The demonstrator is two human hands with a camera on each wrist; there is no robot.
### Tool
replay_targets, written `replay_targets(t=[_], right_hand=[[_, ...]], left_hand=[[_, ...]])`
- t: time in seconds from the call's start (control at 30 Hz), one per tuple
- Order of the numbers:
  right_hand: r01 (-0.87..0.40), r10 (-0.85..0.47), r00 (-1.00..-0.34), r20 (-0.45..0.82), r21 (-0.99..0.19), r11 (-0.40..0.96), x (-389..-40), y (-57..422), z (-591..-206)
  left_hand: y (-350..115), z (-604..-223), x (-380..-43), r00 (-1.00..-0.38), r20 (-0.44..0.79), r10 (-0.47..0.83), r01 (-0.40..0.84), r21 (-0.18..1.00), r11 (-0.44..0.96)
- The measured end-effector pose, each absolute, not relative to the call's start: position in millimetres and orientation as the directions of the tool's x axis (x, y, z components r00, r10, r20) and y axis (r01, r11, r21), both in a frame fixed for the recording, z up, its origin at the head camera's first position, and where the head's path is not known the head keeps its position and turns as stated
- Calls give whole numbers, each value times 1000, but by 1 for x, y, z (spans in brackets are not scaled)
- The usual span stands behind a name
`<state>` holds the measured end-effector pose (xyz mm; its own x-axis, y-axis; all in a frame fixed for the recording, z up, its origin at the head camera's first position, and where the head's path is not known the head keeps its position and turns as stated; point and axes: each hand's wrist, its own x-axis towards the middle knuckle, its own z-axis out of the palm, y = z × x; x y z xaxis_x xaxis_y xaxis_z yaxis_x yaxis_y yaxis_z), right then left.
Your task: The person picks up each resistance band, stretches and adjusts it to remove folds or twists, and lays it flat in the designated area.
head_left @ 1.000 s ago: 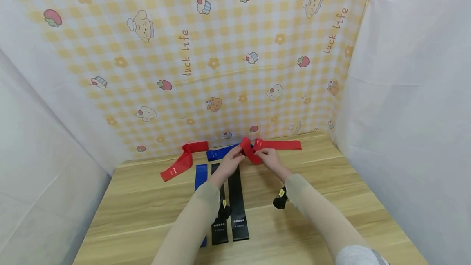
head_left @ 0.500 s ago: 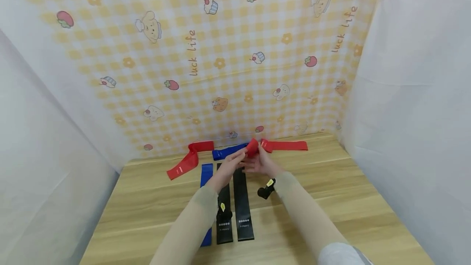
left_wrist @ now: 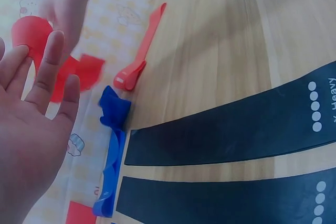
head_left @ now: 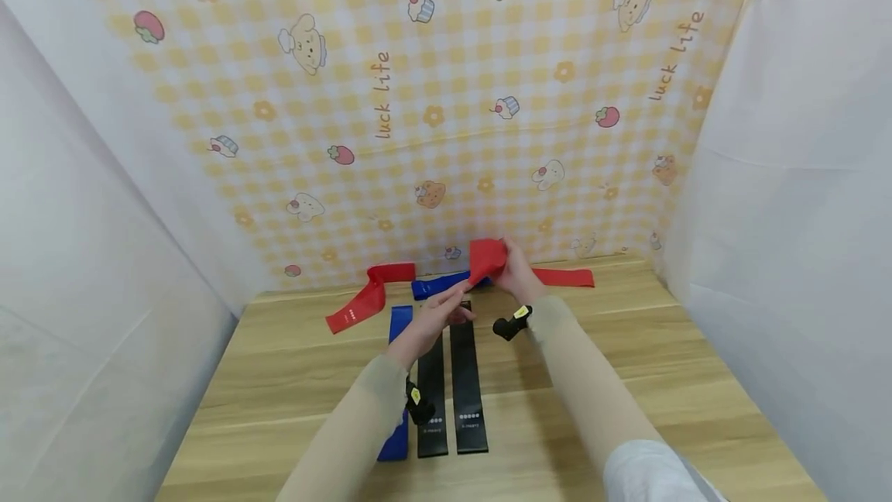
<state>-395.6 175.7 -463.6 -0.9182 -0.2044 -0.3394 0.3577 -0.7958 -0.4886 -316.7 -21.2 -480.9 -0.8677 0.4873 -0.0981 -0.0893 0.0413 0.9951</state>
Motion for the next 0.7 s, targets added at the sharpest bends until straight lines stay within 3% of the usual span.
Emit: replay_targets(t=[0.33, 0.5, 0.7], right_hand=[[281, -155, -940, -303, -436, -855, -379, 188, -462], [201, -69, -949, -308, -419, -886, -391, 200, -503], [213, -27, -904, -428, -394, -894, -376, 206, -519]], left_hand=[[-31, -488, -302, -868, -130, 479, -96, 991, 95], [-35, -494, -291, -858, -128, 498, -79, 990, 119], [-44, -502, -276, -850, -173, 497, -99, 980, 172]])
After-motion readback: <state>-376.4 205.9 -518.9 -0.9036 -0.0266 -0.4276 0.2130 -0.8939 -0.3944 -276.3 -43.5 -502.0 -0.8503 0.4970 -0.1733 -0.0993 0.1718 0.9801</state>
